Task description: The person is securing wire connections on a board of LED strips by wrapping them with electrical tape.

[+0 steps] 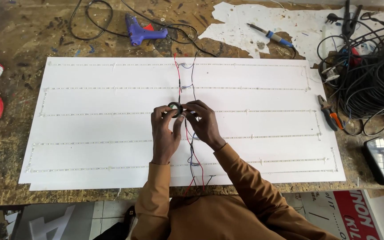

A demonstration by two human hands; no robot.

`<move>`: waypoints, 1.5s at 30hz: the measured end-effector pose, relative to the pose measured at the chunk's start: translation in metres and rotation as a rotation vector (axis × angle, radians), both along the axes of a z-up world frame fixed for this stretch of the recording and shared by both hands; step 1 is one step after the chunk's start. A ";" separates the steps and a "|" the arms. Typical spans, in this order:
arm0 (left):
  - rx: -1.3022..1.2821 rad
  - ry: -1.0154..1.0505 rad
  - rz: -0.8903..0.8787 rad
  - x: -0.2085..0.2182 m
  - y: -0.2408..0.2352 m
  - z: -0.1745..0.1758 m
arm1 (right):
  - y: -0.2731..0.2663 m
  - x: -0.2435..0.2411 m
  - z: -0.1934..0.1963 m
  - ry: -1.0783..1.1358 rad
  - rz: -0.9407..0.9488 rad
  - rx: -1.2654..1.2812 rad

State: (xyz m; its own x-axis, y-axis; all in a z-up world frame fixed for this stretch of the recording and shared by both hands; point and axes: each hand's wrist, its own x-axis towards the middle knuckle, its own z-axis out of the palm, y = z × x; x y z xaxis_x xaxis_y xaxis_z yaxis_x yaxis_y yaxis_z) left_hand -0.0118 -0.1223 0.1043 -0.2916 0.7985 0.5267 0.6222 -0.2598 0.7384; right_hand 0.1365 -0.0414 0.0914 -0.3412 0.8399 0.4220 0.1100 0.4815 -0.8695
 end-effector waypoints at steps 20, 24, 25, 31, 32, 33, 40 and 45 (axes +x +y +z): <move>0.026 -0.053 0.008 0.024 0.014 -0.006 | -0.009 0.031 0.049 -0.018 -0.005 0.260; 0.054 -0.018 -0.015 0.031 0.018 -0.002 | -0.013 0.027 0.063 -0.027 0.000 0.207; 0.052 -0.018 -0.019 0.033 0.017 -0.001 | -0.012 0.032 0.057 -0.027 -0.005 0.205; 0.074 -0.032 -0.078 0.036 0.014 0.001 | 0.001 0.045 0.047 0.040 0.005 0.069; 0.069 -0.028 -0.079 0.035 0.014 -0.001 | 0.001 0.046 0.048 0.025 0.019 0.062; 0.067 -0.024 -0.076 0.035 0.016 -0.002 | 0.002 0.047 0.049 0.010 0.036 0.057; 0.053 0.001 -0.167 0.034 0.009 0.026 | 0.013 0.059 0.055 -0.058 0.087 -0.019; 0.050 -0.031 -0.200 0.030 0.020 0.050 | 0.019 0.074 0.060 -0.010 0.090 0.028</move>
